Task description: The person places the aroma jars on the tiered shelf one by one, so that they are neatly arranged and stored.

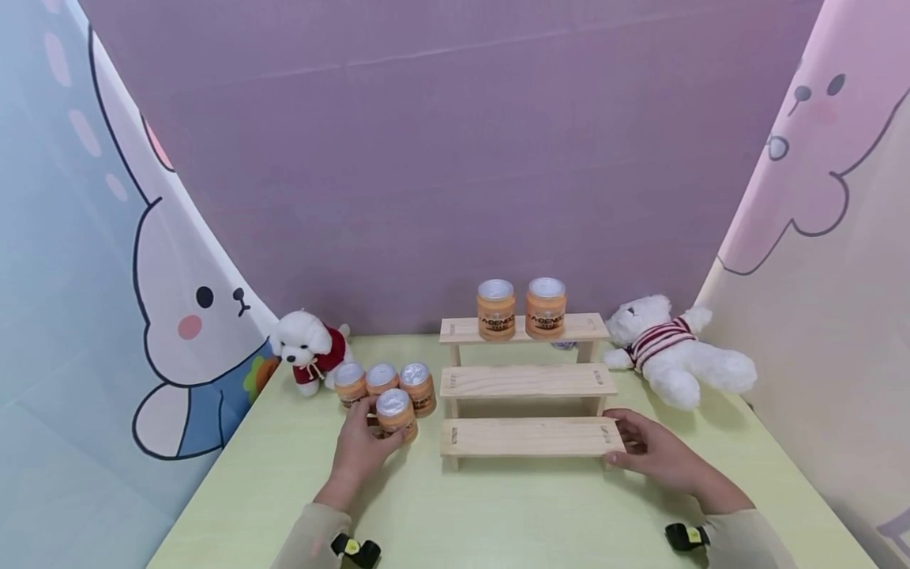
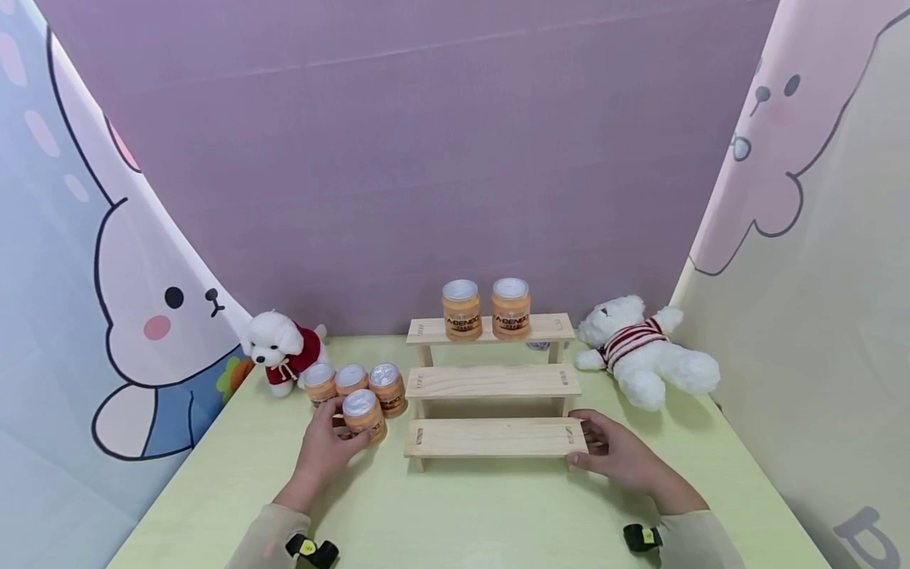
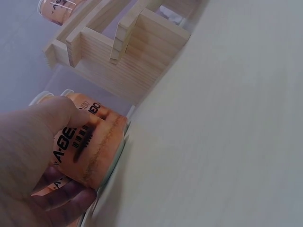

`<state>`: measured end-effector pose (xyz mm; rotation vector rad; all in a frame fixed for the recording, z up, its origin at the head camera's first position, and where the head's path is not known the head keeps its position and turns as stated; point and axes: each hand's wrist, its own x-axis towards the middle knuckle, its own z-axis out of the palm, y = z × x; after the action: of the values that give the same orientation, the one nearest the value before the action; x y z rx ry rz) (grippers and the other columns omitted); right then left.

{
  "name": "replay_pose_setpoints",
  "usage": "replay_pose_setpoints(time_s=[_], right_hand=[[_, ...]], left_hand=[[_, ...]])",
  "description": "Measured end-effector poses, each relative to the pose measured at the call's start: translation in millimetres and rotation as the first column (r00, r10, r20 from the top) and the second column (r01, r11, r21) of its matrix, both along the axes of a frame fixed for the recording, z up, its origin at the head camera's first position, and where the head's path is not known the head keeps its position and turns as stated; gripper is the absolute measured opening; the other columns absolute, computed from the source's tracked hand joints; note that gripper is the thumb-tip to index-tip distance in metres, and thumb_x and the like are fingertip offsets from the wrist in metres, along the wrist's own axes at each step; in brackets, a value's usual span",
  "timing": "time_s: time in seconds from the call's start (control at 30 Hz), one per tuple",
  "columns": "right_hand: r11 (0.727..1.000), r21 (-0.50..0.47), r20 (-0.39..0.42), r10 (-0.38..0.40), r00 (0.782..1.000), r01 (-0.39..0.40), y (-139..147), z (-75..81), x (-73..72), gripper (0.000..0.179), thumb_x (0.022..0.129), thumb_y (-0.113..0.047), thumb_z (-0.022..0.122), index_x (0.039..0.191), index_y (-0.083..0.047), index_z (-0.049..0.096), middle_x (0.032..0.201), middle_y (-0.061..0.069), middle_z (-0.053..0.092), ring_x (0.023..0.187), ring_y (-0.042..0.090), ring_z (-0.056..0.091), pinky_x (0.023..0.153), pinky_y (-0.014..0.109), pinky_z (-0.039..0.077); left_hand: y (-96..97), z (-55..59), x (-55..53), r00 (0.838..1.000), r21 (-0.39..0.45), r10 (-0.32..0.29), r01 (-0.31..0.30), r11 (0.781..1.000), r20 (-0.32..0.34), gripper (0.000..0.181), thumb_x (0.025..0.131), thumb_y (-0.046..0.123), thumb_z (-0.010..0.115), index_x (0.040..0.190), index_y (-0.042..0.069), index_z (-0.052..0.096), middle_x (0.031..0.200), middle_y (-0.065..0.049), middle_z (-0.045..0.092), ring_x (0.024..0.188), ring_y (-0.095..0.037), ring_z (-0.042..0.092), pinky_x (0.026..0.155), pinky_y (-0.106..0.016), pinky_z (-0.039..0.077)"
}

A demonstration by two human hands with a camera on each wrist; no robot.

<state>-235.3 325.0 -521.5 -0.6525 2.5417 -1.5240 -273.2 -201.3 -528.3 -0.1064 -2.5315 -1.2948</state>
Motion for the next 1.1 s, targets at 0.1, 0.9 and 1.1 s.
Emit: replay_pose_setpoints(time_s=[0.1,0.9,1.1], right_hand=[[1.000,0.003,-0.002,-0.002,1.000,0.002,-0.3,0.3,0.4,0.068,0.095,-0.019,0.080,0.148,0.003,0.046,0.118,0.013,0.069,0.105,0.019,0.067,0.086,0.028,0.058],[1.000,0.005,-0.002,-0.008,1.000,0.008,0.8,-2.5,-0.8,0.068,0.095,-0.020,0.080,0.149,0.002,0.046,0.117,0.013,0.069,0.104,0.018,0.067,0.086,0.028,0.058],[1.000,0.004,0.007,-0.008,1.000,0.008,0.1,-2.0,-0.8,0.068,0.095,-0.020,0.080,0.149,0.002,0.045,0.118,0.013,0.069,0.105,0.019,0.067,0.085,0.027,0.058]], left_hand=[[0.3,-0.5,0.1,1.000,-0.009,-0.001,0.001,1.000,-0.009,0.068,0.078,0.015,0.092,0.134,0.005,0.055,0.126,-0.011,0.057,0.112,-0.028,0.061,0.091,-0.042,0.059],[0.6,-0.1,0.1,1.000,0.017,-0.017,0.017,1.000,-0.025,0.069,0.076,0.013,0.093,0.134,0.006,0.055,0.125,-0.010,0.058,0.110,-0.028,0.060,0.088,-0.042,0.060],[-1.6,2.5,0.0,0.998,0.045,-0.021,0.023,0.999,-0.058,0.071,0.073,0.011,0.094,0.133,0.007,0.056,0.123,-0.008,0.061,0.105,-0.026,0.061,0.083,-0.044,0.060]])
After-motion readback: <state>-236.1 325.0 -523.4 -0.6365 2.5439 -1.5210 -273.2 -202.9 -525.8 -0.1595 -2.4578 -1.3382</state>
